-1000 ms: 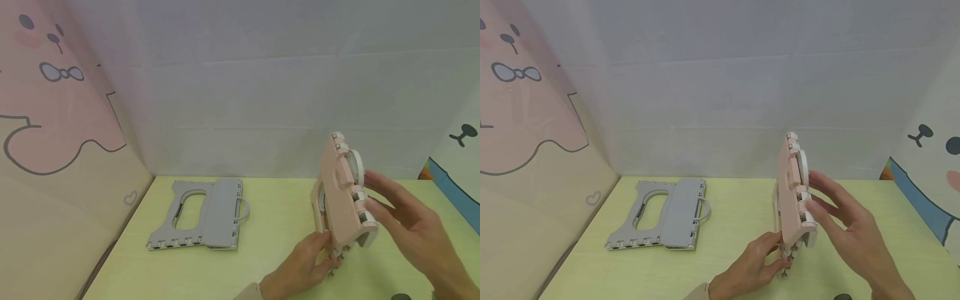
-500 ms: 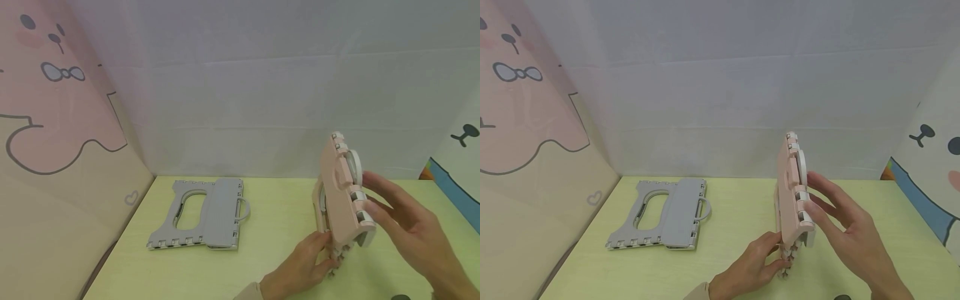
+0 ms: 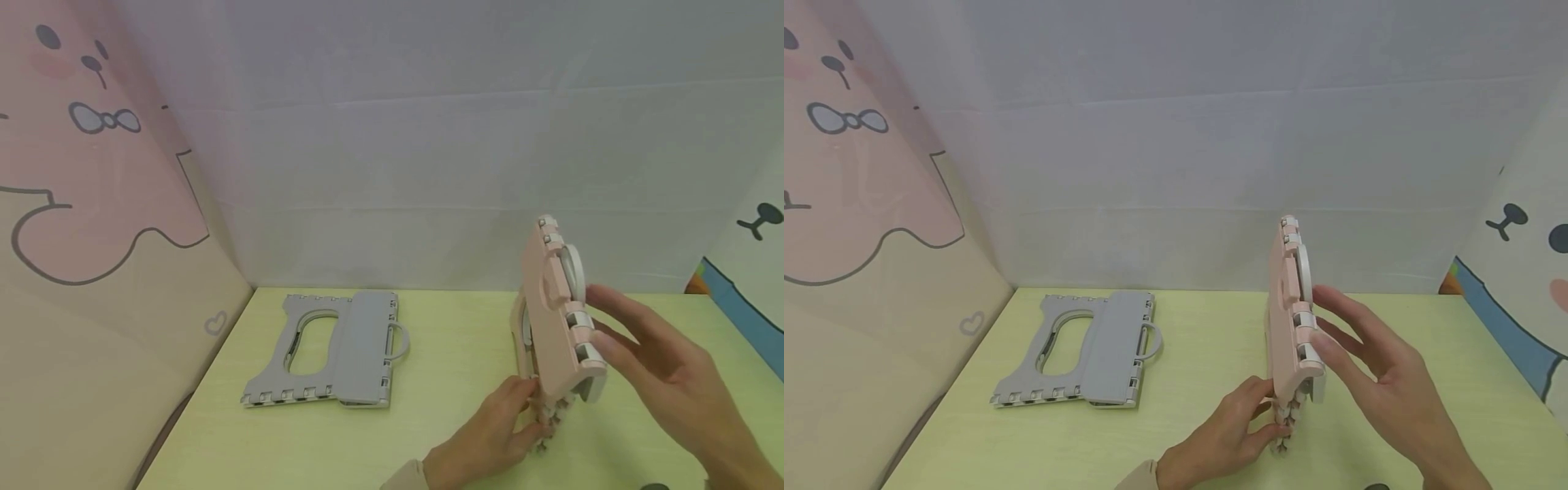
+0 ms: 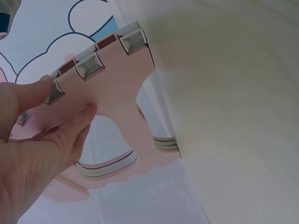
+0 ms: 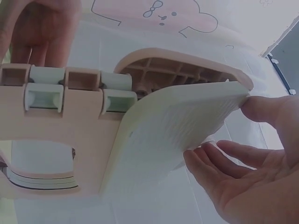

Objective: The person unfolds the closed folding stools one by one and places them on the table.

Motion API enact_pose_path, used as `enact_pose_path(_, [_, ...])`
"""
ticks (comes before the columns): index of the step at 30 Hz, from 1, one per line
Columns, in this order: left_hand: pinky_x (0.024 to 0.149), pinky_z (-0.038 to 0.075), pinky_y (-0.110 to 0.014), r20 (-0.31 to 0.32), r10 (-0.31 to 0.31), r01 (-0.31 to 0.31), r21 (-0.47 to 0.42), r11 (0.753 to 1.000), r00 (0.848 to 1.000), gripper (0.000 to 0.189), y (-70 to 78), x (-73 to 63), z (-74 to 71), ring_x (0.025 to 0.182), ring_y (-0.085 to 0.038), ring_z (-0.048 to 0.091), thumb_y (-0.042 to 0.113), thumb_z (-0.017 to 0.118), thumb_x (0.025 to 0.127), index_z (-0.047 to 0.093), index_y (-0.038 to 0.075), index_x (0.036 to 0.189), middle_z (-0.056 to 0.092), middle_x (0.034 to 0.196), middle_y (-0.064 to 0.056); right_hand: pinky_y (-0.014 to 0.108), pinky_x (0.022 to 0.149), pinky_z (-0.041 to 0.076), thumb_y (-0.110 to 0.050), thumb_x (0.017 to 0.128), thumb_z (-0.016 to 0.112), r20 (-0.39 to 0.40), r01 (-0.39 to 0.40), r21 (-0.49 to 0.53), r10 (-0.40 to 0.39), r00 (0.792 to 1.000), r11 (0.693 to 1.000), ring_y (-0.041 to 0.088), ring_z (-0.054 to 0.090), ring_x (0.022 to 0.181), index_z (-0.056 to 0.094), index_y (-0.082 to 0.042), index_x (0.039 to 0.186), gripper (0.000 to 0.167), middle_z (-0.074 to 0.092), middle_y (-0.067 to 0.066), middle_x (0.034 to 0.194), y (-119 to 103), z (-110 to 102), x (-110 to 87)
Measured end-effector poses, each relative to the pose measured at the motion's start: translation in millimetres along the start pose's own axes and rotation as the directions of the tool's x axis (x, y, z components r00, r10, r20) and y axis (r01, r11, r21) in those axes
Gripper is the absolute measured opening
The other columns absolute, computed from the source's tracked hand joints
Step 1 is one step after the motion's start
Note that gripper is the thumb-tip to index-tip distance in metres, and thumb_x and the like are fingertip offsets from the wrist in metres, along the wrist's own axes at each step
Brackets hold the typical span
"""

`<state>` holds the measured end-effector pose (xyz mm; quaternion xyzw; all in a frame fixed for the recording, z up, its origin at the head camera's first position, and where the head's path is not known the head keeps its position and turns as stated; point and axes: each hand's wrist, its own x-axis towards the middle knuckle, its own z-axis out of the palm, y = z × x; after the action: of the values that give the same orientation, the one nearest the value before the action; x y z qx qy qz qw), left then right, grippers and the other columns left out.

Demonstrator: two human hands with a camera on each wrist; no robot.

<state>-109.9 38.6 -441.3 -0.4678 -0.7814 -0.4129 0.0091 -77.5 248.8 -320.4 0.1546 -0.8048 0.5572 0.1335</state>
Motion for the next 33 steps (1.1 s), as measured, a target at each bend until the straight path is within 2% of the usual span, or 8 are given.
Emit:
enact_pose_path(3, [0.104, 0.042, -0.010, 0.001, -0.004, 0.004, -0.007, 1.000, 1.000, 0.055, -0.7, -0.3, 0.3, 0.129, -0.009, 0.051, 0.006, 0.065, 0.101, 0.037, 0.002, 0.148, 0.051, 0.134, -0.011, 0.016, 0.095, 0.053, 0.009, 0.102, 0.054, 0.005, 0.002, 0.029, -0.002, 1.000, 1.000, 0.005, 0.056, 0.130, 0.041, -0.005, 0.156, 0.057, 0.043, 0.010, 0.159, 1, -1, -0.6])
enact_pose_path(11, [0.103, 0.043, -0.011, 0.006, -0.021, 0.021, -0.017, 1.000, 1.000, 0.055, -1.6, -0.3, 2.6, 0.130, -0.010, 0.052, 0.008, 0.065, 0.101, 0.036, 0.004, 0.148, 0.050, 0.135, -0.011, 0.012, 0.094, 0.051, 0.004, 0.104, 0.053, -0.009, 0.006, -0.172, -0.008, 1.000, 0.985, 0.001, 0.053, 0.131, 0.045, -0.011, 0.155, 0.054, 0.049, 0.004, 0.153, 7, -4, -5.4])
enact_pose_path(19, [0.103, 0.043, -0.010, -0.005, 0.017, -0.017, 0.009, 1.000, 1.000, 0.052, -1.5, -0.3, 1.0, 0.128, -0.010, 0.052, 0.003, 0.065, 0.100, 0.038, 0.001, 0.144, 0.052, 0.131, -0.013, 0.011, 0.095, 0.050, 0.007, 0.104, 0.052, -0.007, 0.014, -0.181, -0.015, 1.000, 0.983, 0.000, 0.048, 0.135, 0.044, -0.011, 0.155, 0.055, 0.048, 0.001, 0.154, 19, -6, -9.6])
enact_pose_path(26, [0.103, 0.042, -0.009, 0.009, -0.012, 0.012, -0.011, 1.000, 1.000, 0.052, -1.3, -1.5, 1.5, 0.129, -0.009, 0.051, 0.003, 0.065, 0.100, 0.037, 0.002, 0.145, 0.051, 0.133, -0.012, 0.015, 0.094, 0.053, 0.006, 0.104, 0.053, 0.001, -0.009, -0.183, 0.009, 1.000, 0.983, -0.003, 0.050, 0.131, 0.044, -0.011, 0.154, 0.054, 0.048, 0.001, 0.153, 28, -7, -14.9])
enact_pose_path(33, [0.103, 0.042, -0.009, 0.023, -0.043, 0.043, -0.013, 0.999, 0.999, 0.055, -0.5, -2.1, 1.4, 0.129, -0.008, 0.050, 0.008, 0.067, 0.100, 0.036, 0.004, 0.146, 0.050, 0.133, -0.010, 0.016, 0.092, 0.055, 0.004, 0.103, 0.055, 0.012, -0.040, -0.184, 0.043, 0.999, 0.982, -0.005, 0.051, 0.128, 0.043, -0.012, 0.155, 0.055, 0.047, -0.005, 0.153, 40, -7, -19.0])
